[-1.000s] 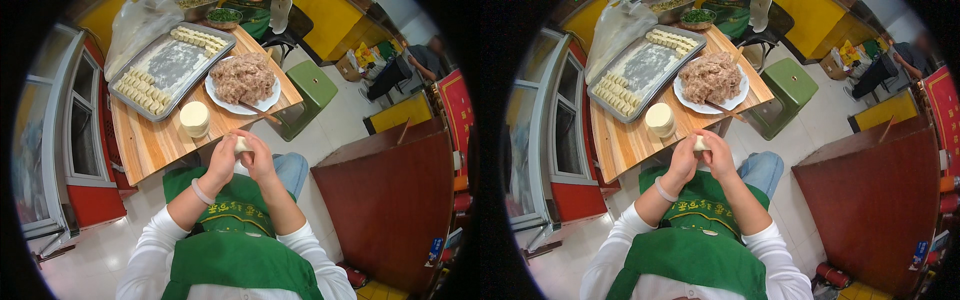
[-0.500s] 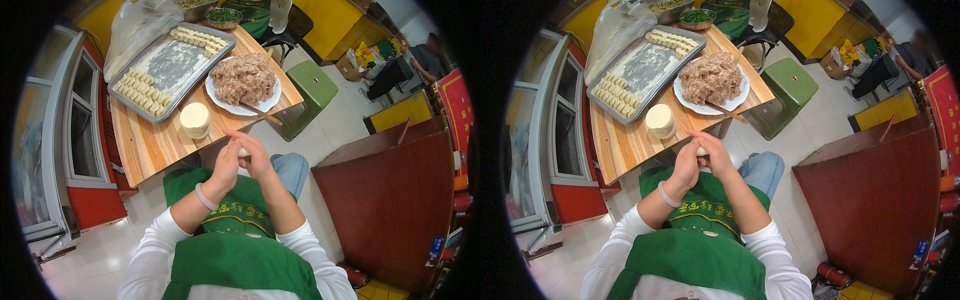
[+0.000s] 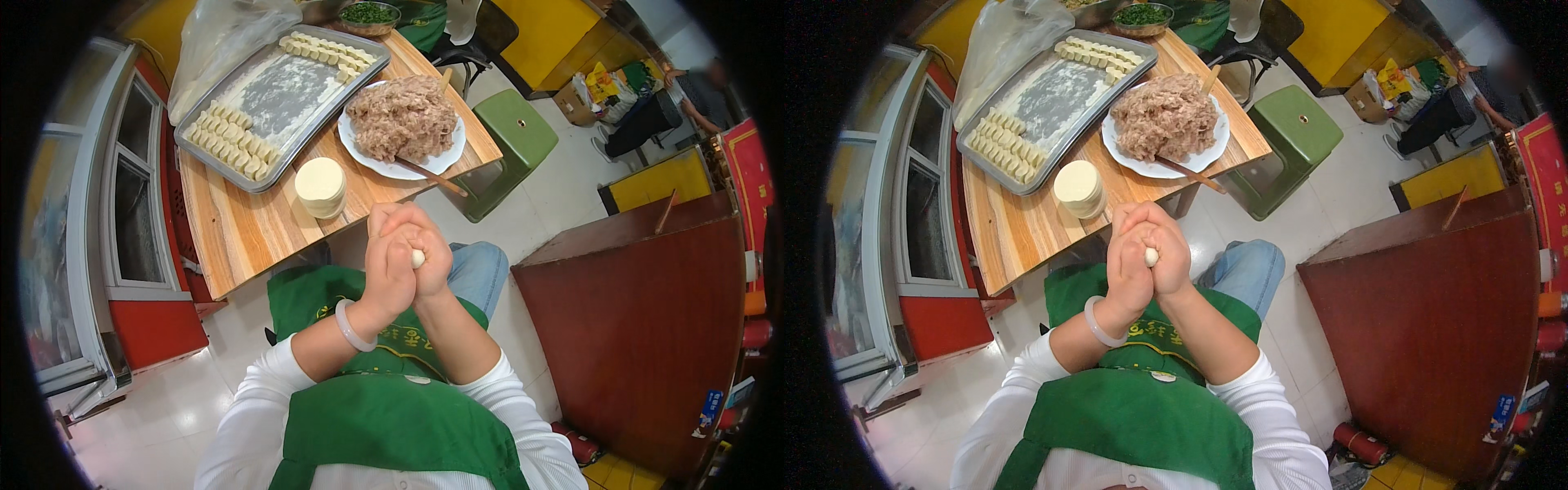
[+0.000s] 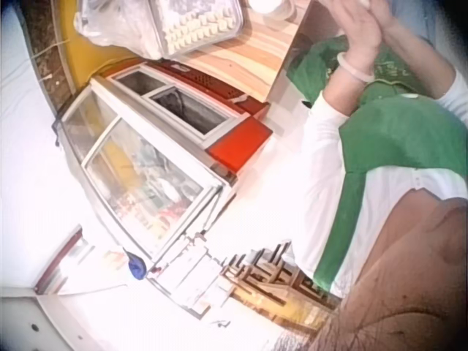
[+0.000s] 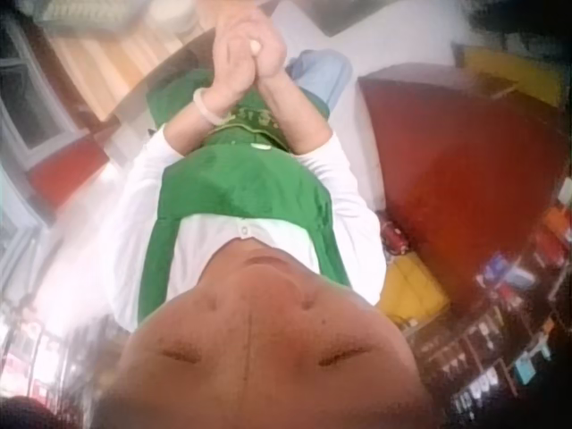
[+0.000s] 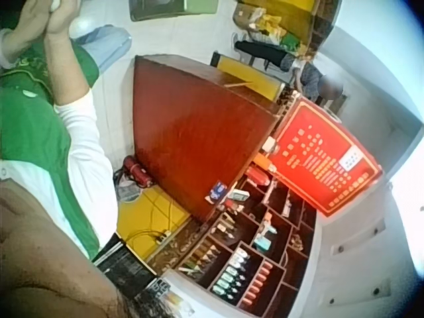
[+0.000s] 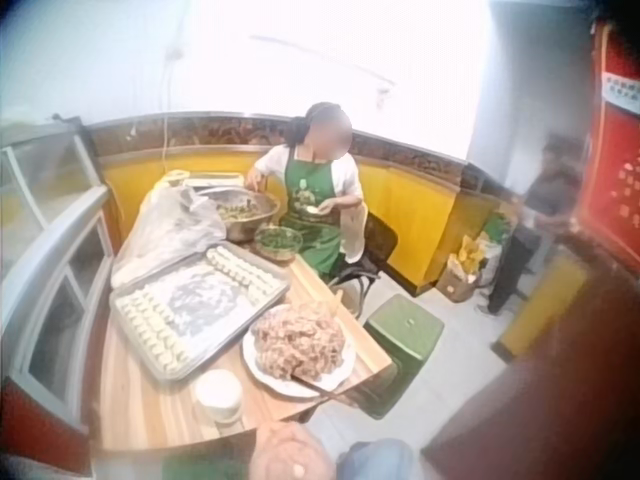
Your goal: The person repeatedly scoops meat filling onto round dough wrappers, folds and pleats them into dumplings, and places them on a metal tray. Another person in a green apron performs the same task at the same table.
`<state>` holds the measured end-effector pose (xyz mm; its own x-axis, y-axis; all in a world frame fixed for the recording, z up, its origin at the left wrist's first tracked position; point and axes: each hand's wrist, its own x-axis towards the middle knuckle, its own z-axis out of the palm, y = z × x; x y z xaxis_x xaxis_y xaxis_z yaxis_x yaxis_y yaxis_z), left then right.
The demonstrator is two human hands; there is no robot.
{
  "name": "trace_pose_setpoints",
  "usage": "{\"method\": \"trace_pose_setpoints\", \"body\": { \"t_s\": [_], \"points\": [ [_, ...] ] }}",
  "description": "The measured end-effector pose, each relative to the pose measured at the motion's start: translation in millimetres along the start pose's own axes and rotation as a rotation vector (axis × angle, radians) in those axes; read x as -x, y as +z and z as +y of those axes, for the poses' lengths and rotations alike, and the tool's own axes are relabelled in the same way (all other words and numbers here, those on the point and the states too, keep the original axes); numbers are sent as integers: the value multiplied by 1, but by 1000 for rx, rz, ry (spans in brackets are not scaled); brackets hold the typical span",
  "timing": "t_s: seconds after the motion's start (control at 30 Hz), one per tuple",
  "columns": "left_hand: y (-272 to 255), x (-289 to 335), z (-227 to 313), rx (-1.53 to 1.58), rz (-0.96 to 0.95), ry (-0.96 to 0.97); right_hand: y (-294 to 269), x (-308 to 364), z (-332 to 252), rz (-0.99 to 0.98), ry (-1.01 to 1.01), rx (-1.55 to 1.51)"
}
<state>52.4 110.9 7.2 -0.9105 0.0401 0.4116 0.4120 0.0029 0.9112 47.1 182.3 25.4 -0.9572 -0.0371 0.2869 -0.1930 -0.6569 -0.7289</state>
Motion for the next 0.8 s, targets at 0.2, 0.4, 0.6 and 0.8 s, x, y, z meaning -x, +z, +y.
{"method": "trace_pose_setpoints", "body": {
  "t_s": [0.2,0.4,0.6,0.8],
  "points": [
    [-13,-8,20,491,-113,-249,13,1,-15,40,3,350],
    [-32,-27,22,-32,-284,192,7,-4,-41,81,296,381],
    [-42,-27,6,52,-257,-202,-2,1,-29,169,178,488],
    [-35,-26,3,374,-206,-324,-10,-1,-26,272,-66,552]
  ]
}}
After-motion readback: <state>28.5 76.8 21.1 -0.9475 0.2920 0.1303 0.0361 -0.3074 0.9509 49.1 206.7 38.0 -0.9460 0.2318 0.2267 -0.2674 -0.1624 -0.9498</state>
